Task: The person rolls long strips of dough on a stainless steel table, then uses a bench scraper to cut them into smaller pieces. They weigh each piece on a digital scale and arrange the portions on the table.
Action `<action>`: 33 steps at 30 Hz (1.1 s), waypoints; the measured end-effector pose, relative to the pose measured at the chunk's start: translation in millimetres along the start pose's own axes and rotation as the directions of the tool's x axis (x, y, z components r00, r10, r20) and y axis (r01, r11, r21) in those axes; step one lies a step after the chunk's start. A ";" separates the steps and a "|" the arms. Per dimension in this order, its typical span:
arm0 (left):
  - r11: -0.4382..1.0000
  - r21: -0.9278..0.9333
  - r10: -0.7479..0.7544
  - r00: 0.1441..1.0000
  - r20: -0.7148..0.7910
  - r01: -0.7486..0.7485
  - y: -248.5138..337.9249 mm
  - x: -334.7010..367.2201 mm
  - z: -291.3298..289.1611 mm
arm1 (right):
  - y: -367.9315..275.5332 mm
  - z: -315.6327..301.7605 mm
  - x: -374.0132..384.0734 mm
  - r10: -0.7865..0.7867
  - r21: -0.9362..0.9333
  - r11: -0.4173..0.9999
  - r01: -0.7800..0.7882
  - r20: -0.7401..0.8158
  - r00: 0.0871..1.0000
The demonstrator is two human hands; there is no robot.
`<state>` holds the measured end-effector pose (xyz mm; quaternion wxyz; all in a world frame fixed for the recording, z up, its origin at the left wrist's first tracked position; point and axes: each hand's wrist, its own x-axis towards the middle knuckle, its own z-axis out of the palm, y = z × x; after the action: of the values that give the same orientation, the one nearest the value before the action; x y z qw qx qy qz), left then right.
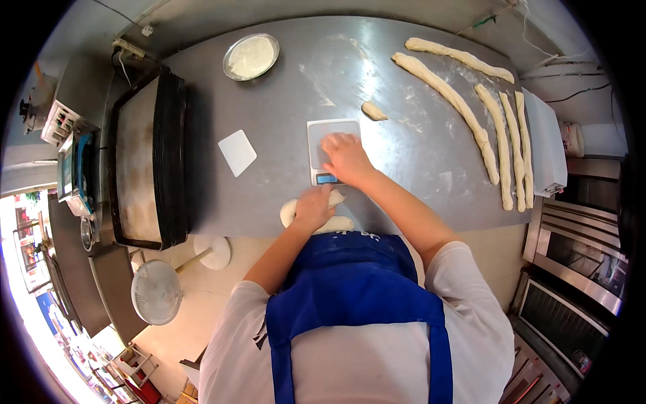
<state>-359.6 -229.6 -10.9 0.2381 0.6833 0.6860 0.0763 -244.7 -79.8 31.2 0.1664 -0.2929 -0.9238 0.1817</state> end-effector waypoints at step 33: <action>0.995 -0.061 -0.036 0.829 0.558 0.085 19.8 35.3 -30.6 | -16.1 15.0 -81.4 0.026 -0.111 0.993 0.033 0.490 0.871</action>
<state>-353.2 -187.4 16.5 0.4576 0.6434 0.6047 -0.1048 -195.7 -144.6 8.5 -0.0904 -0.2445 -0.9453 0.1962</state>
